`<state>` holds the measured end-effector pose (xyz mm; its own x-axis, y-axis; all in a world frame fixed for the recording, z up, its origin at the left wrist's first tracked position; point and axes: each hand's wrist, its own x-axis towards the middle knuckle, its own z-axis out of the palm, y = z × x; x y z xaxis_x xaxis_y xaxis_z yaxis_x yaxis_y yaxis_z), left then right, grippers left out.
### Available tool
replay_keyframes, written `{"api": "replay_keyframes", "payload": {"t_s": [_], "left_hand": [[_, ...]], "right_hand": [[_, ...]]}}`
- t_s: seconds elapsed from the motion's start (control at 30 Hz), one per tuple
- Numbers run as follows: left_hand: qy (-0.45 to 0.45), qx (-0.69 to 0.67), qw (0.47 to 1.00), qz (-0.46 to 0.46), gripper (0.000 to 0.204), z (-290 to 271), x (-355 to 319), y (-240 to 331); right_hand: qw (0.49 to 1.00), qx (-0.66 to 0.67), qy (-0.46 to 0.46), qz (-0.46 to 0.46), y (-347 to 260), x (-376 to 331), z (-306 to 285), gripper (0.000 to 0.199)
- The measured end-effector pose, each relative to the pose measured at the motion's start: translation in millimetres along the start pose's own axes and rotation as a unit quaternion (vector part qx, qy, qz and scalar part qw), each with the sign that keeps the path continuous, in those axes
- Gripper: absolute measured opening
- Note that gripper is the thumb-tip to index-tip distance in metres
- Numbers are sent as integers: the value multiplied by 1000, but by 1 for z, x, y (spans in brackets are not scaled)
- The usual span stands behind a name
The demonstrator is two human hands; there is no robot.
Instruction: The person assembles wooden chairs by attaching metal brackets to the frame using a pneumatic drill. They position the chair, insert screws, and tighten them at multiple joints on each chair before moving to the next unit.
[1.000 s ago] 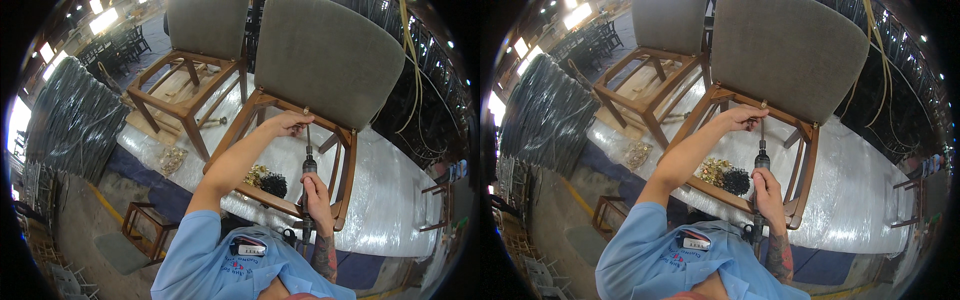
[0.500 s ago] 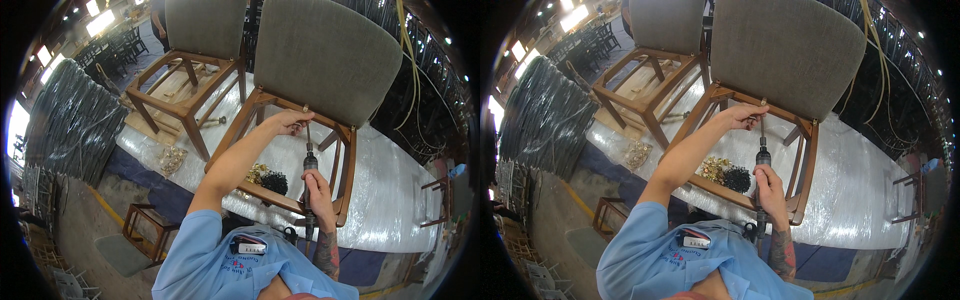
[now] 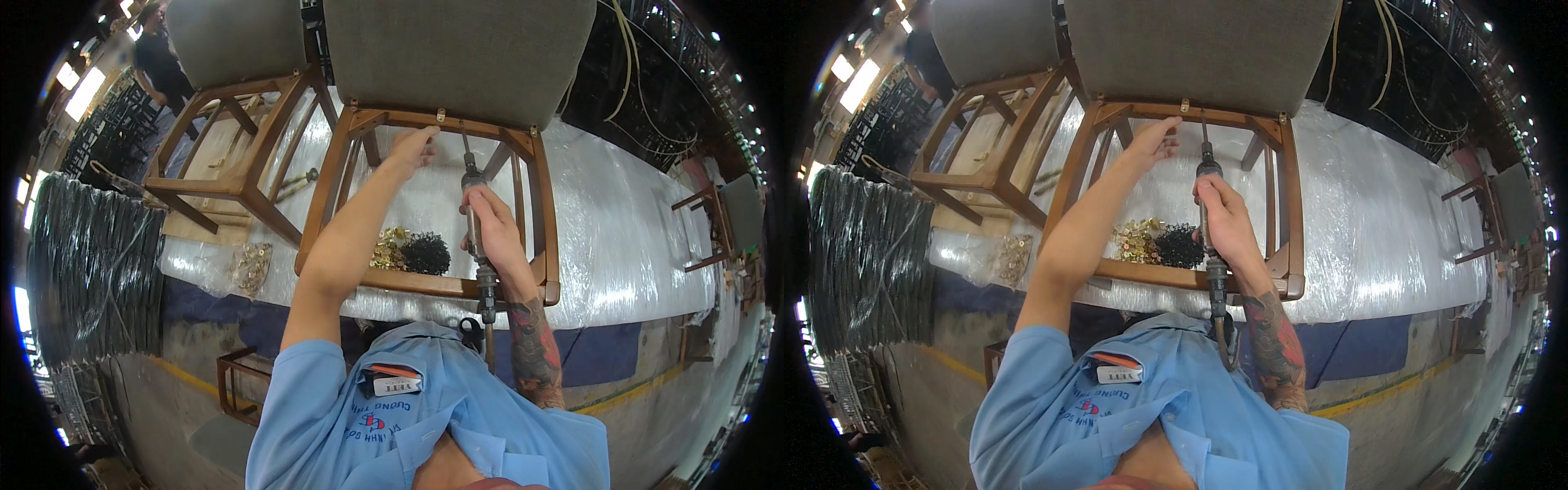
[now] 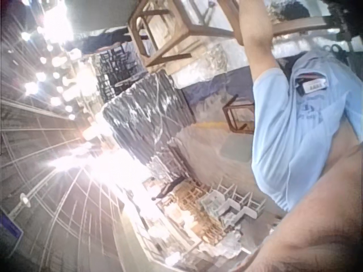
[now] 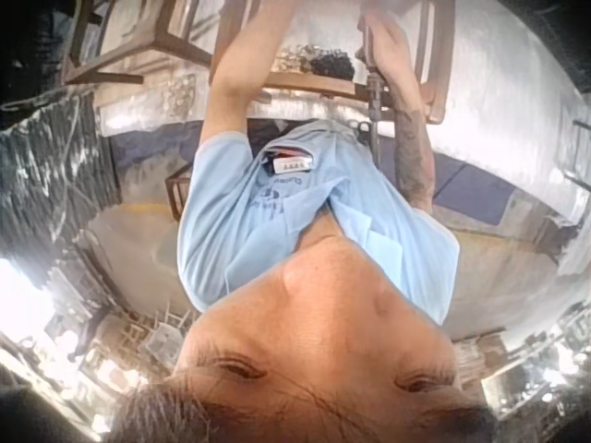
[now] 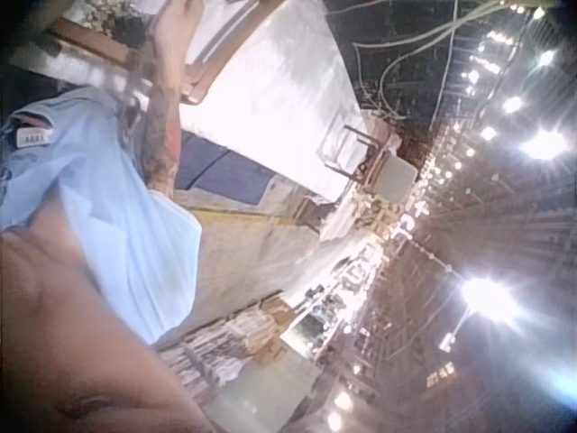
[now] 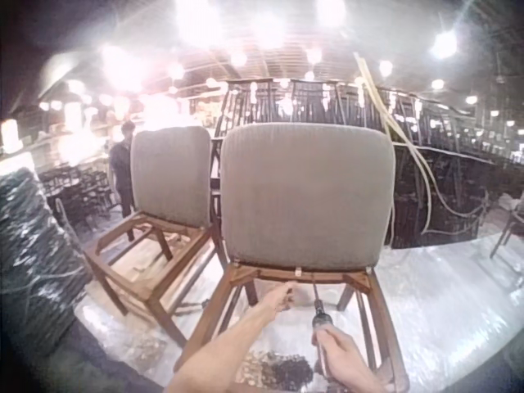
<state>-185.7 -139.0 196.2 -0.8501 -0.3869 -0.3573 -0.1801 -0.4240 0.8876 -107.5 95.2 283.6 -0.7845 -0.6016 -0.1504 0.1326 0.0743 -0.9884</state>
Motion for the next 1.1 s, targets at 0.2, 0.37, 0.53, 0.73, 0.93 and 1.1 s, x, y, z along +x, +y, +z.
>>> {"api": "replay_keyframes", "payload": {"t_s": [0.2,0.37,0.53,0.73,0.93,1.1], "left_hand": [[109,-39,992,50,46,20,21,-11],[159,-74,981,82,43,30,34,-18],[189,-68,976,89,40,35,30,-16],[230,-69,967,82,39,46,20,-8],[237,-48,966,89,37,51,23,-9],[237,-37,966,91,37,47,26,-12]], "right_hand": [[999,29,17,-5,-3,19,26,28],[999,29,25,1,-2,28,32,28],[999,28,31,22,0,30,37,29],[998,32,50,13,1,34,40,30],[998,22,52,11,-2,38,38,29],[999,15,47,15,-7,40,40,29]]}}
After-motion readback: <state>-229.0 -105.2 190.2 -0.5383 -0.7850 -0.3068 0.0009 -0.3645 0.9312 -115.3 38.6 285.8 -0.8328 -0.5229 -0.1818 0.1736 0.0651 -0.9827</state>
